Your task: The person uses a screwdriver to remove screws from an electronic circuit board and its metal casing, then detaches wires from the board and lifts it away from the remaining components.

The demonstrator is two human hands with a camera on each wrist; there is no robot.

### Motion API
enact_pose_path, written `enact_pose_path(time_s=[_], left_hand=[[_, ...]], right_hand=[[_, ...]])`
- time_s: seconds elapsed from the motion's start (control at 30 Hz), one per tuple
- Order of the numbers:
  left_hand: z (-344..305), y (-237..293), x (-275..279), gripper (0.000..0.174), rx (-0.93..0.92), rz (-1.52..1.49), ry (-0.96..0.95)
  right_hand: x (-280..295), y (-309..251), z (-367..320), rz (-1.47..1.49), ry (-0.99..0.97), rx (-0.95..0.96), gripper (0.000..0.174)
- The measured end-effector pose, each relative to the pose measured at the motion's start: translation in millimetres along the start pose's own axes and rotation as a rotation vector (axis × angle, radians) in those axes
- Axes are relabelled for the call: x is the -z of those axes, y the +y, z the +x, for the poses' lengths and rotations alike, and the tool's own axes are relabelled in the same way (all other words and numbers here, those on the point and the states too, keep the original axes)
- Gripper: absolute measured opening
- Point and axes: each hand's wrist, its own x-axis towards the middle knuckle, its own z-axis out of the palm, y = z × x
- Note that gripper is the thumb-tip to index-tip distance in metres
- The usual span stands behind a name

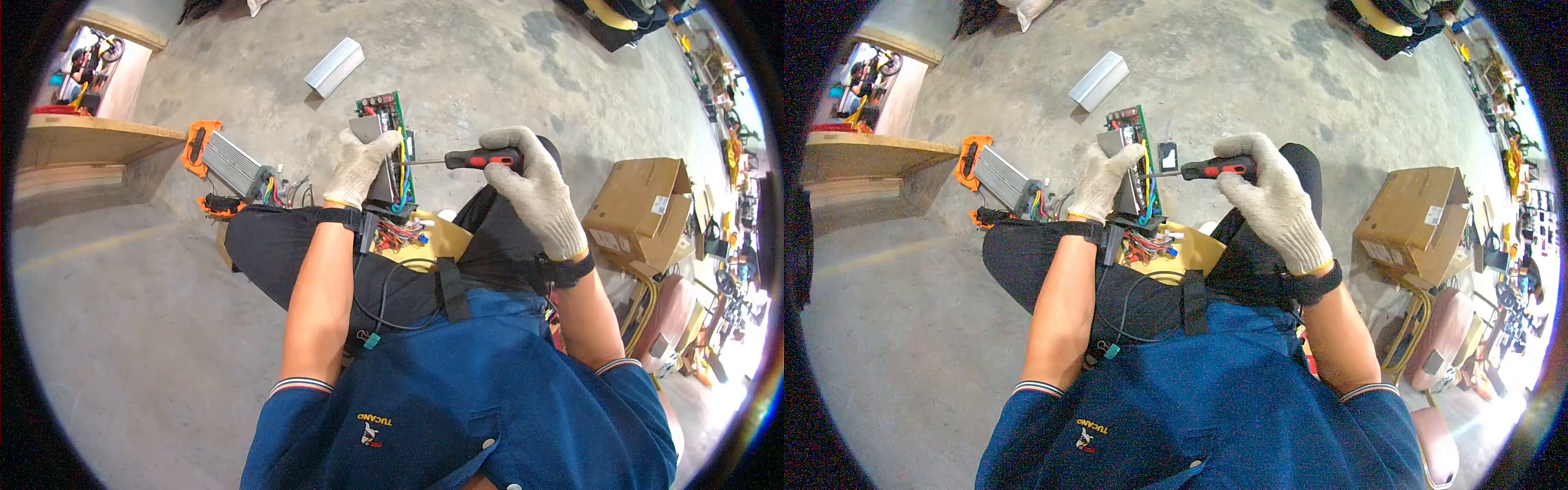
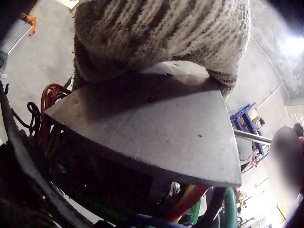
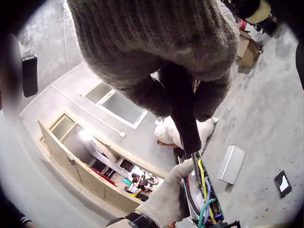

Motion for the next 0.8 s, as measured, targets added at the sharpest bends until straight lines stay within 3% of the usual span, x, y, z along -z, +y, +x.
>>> enact_pose_path(time_s=[0.33, 0.4, 0.6, 0.8], left_hand=[[-2.7, 5.0, -2.4, 0.054, 0.066, 0.024, 0.021], [-1.3, 2.5, -3.0, 0.051, 0.034, 0.143, 0.105], [-5.0, 11.9, 0.4, 0.049, 0.031, -0.004, -0.033], [-4.9, 13.4, 1.4, 0.052, 0.040, 0.093, -0.006]], right_hand=[[15.7, 18.1, 2.0, 0.006, 0.151, -0.037, 0.037], [12.3, 22.5, 3.1, -0.046, 0.168, -0.022, 0.036], [5.9, 19.1, 4.0, -0.094, 0.141, 0.028, 0.036], [7.6, 22.4, 4.6, 0.001, 0.156, -0.041, 0.038]])
